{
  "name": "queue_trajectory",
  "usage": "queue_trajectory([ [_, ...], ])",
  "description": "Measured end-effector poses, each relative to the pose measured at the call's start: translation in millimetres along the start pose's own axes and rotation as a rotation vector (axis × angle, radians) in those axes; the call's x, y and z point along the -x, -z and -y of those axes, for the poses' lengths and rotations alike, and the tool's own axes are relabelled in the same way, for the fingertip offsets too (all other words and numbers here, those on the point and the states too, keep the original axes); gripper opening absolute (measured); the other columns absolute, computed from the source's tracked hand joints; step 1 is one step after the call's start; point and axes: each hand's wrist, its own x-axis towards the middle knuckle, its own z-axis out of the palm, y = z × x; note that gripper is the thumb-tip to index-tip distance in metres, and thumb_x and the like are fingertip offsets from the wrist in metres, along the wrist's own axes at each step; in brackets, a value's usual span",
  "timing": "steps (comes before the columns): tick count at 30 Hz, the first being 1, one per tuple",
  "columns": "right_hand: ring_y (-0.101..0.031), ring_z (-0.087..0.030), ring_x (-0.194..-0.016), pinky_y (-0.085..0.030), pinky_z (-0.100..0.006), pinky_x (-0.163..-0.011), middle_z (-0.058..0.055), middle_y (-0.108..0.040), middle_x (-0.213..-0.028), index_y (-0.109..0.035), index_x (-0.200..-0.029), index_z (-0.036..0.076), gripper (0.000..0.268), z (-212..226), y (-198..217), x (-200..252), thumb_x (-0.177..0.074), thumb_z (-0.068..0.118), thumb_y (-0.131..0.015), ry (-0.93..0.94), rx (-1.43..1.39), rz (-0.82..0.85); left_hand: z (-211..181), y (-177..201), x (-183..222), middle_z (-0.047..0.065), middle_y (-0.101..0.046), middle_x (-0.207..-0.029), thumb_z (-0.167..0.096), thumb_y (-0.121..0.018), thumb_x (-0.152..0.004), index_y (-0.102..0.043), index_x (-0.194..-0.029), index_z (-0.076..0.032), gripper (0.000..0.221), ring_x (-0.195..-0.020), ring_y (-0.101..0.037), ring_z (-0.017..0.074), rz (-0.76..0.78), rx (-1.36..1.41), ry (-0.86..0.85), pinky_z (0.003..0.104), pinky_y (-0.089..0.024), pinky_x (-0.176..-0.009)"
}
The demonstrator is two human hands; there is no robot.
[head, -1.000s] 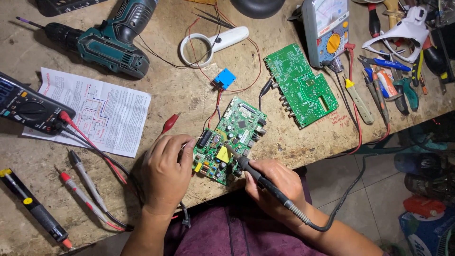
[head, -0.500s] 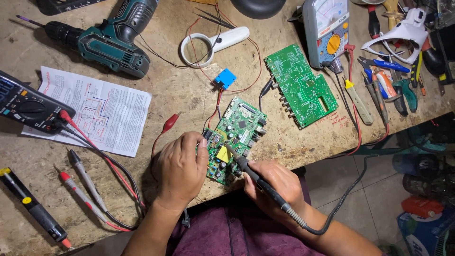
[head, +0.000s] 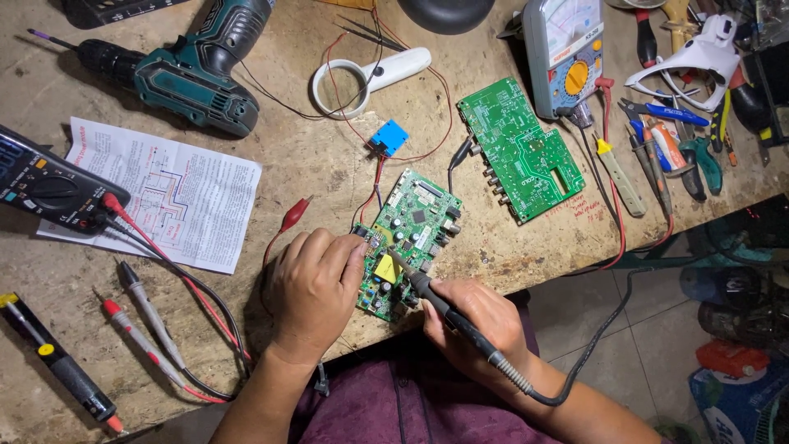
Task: Repairing a circuit board by soldering components and inspecting the work with a magnifying glass.
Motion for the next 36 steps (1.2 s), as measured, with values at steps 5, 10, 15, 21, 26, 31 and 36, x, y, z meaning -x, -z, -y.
queue_trajectory([
  [5, -0.072, -0.024, -0.071, -0.058, -0.032, -0.066, -0.012, -0.072, -0.086, -0.067, -0.100, -0.001, 0.016, 0, 0, 0, -0.094, 0.013, -0.070, -0.013, -0.014, 0.009, 4, 10, 7, 0.007, -0.068, -0.089, -0.011, -0.072, -0.096, -0.073, -0.101, -0.006, 0.007, -0.079, -0.061, 0.0259, -0.033, -0.010, 0.099, 0.041, -0.050, -0.070],
  [10, -0.072, -0.025, -0.072, -0.059, -0.032, -0.068, -0.013, -0.072, -0.087, -0.067, -0.101, -0.001, 0.017, -2, -2, 3, -0.093, 0.013, -0.072, -0.008, -0.015, -0.002, 18, 20, 23, 0.006, -0.068, -0.089, -0.006, -0.067, -0.098, -0.071, -0.103, -0.009, 0.007, -0.077, -0.062, 0.0258, -0.105, -0.037, 0.230, 0.043, -0.049, -0.072],
  [15, -0.072, -0.024, -0.074, -0.059, -0.032, -0.069, -0.011, -0.072, -0.088, -0.066, -0.103, 0.000, 0.018, -4, -1, 3, -0.091, 0.012, -0.073, -0.009, -0.008, 0.003, 32, 22, 42, 0.010, -0.064, -0.084, -0.007, -0.069, -0.098, -0.069, -0.110, -0.004, 0.012, -0.076, -0.060, 0.0285, -0.120, 0.000, 0.264, 0.045, -0.049, -0.075],
  [21, -0.074, -0.024, -0.076, -0.061, -0.032, -0.070, -0.012, -0.074, -0.090, -0.067, -0.104, 0.000, 0.019, -7, -3, 3, -0.090, 0.010, -0.074, 0.028, -0.010, -0.032, 26, 19, 44, 0.002, -0.062, -0.086, -0.010, -0.070, -0.095, -0.062, -0.127, -0.006, 0.033, -0.081, -0.061, 0.0240, -0.079, 0.047, 0.239, 0.042, -0.051, -0.088],
  [26, -0.074, -0.027, -0.074, -0.060, -0.035, -0.068, -0.015, -0.073, -0.090, -0.066, -0.102, -0.003, 0.017, -6, -1, -2, -0.092, 0.009, -0.072, 0.043, -0.123, -0.067, 30, 19, 37, 0.006, -0.064, -0.090, -0.004, -0.070, -0.094, -0.066, -0.123, -0.004, 0.030, -0.082, -0.061, 0.0254, -0.086, -0.006, 0.246, 0.044, -0.050, -0.083],
  [31, -0.073, -0.030, -0.073, -0.060, -0.038, -0.066, -0.018, -0.073, -0.091, -0.066, -0.104, -0.006, 0.018, -13, 0, -1, -0.095, 0.010, -0.069, 0.102, -0.174, -0.110, 11, 40, 3, 0.012, -0.065, -0.096, 0.002, -0.072, -0.094, -0.071, -0.121, 0.001, 0.027, -0.077, -0.059, 0.0243, -0.145, -0.038, 0.204, 0.041, -0.054, -0.077],
  [36, -0.066, -0.035, -0.069, -0.055, -0.041, -0.063, -0.018, -0.066, -0.088, -0.061, -0.109, -0.006, 0.020, -18, 18, 7, -0.097, 0.008, -0.067, 0.165, -0.327, -0.212, -20, 55, -54, 0.011, -0.067, -0.097, 0.002, -0.071, -0.103, -0.073, -0.122, -0.001, 0.020, -0.086, -0.064, 0.0229, -0.154, -0.051, 0.009, 0.038, -0.045, -0.068],
])
